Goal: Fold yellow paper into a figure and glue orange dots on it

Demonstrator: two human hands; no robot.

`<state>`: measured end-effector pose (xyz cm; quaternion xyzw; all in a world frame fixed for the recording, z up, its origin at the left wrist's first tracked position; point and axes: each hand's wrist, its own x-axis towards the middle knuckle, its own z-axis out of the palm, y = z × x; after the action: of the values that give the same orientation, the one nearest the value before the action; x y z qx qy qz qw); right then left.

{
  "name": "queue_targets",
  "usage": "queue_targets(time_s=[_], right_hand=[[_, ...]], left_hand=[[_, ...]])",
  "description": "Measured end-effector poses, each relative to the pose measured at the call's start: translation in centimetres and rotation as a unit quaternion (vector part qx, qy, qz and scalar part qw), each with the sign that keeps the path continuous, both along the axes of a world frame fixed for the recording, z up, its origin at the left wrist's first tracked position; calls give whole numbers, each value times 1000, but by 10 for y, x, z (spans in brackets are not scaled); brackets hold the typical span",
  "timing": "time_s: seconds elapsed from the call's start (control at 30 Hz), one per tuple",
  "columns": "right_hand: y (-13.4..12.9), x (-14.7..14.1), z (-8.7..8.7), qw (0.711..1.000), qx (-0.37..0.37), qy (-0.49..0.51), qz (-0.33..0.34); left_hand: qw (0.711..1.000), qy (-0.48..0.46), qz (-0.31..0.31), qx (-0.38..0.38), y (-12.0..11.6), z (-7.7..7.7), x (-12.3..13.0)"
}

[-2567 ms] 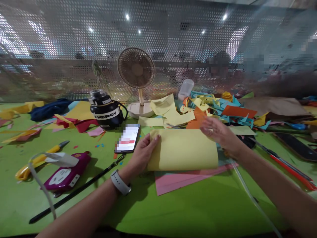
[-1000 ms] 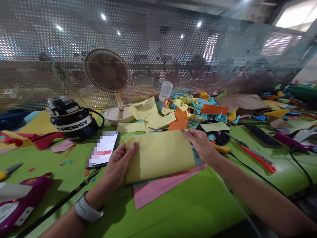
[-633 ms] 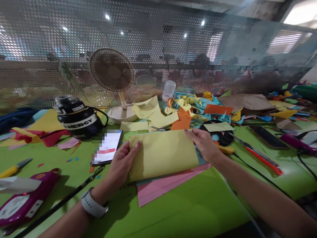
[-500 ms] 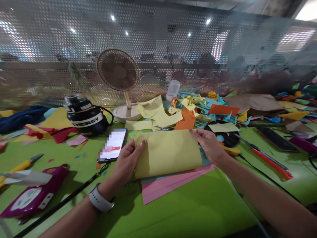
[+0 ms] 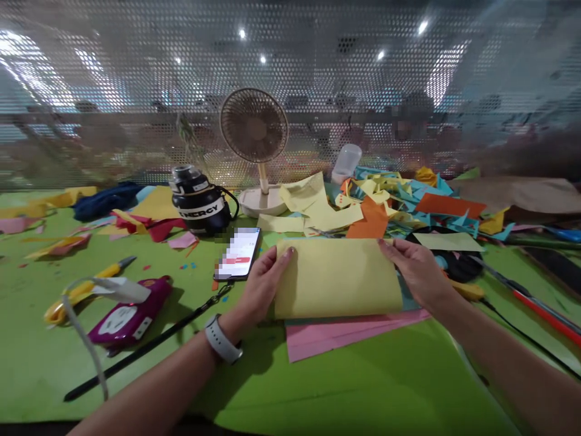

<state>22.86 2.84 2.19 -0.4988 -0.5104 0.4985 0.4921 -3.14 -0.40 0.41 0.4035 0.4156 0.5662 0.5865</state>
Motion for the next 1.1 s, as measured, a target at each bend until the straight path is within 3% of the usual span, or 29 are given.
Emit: queue_targets(time_s=[0.2, 0.57, 0.7, 0.8, 0.87, 0.97, 1.1], right_hand=[[-3, -4, 5, 1000, -7, 6, -5], [-3, -3, 3, 1000, -17, 26, -2], [-2, 0, 4, 999, -20, -28, -10], [4, 7, 1, 991, -35, -132, 17], [9, 12, -2, 974, -39, -218, 51], [14, 16, -5, 937, -28, -333, 106], [16, 13, -6, 884, 24, -449, 127]], left_hand=[[999, 4, 39, -2, 2, 0, 1], [999, -10, 38, 0, 2, 1, 1], [1000, 0, 30, -8, 3, 2, 0], [996, 81, -8, -40, 6, 2, -4], [976, 204, -56, -47, 10, 0, -9], [899, 427, -98, -16, 16, -6, -17], [840, 532, -106, 12, 21, -6, -22]])
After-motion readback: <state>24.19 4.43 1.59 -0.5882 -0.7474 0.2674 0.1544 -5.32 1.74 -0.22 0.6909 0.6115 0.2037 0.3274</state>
